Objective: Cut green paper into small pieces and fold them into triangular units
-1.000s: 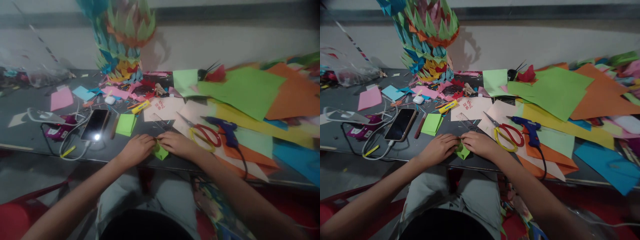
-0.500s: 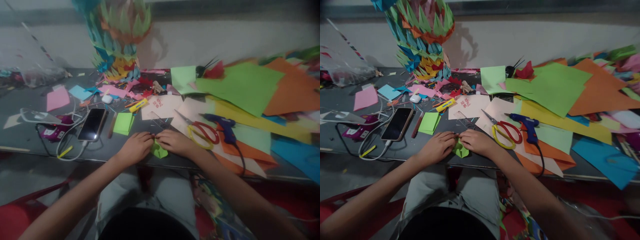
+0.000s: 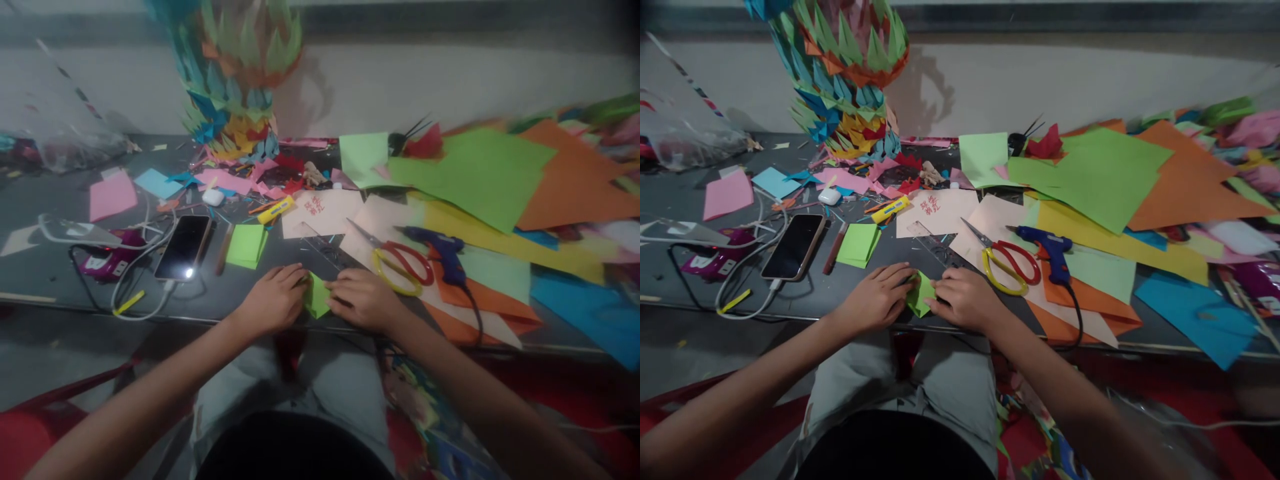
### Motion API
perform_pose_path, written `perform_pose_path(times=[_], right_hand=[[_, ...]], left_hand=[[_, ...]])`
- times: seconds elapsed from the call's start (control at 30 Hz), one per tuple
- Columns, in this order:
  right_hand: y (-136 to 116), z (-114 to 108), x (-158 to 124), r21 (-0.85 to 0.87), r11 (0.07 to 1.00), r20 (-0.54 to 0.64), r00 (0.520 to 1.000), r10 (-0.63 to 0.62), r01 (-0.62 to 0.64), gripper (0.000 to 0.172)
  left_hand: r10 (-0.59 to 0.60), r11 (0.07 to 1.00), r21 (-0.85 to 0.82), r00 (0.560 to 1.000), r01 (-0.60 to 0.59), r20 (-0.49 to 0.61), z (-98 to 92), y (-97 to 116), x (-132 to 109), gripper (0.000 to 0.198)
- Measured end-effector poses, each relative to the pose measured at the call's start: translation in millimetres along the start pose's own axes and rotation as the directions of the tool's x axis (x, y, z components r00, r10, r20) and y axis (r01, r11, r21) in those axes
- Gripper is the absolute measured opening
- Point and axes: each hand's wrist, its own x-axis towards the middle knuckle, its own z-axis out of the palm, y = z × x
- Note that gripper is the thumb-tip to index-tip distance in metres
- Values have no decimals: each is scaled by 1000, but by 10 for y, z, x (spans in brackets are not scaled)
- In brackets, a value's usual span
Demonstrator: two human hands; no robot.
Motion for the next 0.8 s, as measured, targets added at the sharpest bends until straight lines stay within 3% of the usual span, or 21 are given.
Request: perform_pose_path(times=[0.13,0.3,0.5,0.67,0.8], right_hand=[[-6,-25,-29,-4,999,-17,999,36,-36,31],[25,38,130,31,970,97,967,235,-239,29],[30,142,302,-71,950,269,911,312,-305,21],[35,142,333,61,908,321,870,375,-414,20],[133,38,352,247,834,390,839,380,-493,23]], left_hand=[[1,999,-44,999,1,45,-23,15,-18,41],[-12,999,-42,998,15,69,-88,65,-52,47],[3,1000,-23,992,-1,125,-138,117,-128,55],[-15,995,-97,993,27,118,-146,146,-341,53],[-138,977,-163,990,140,22,-121,190,-306,41]])
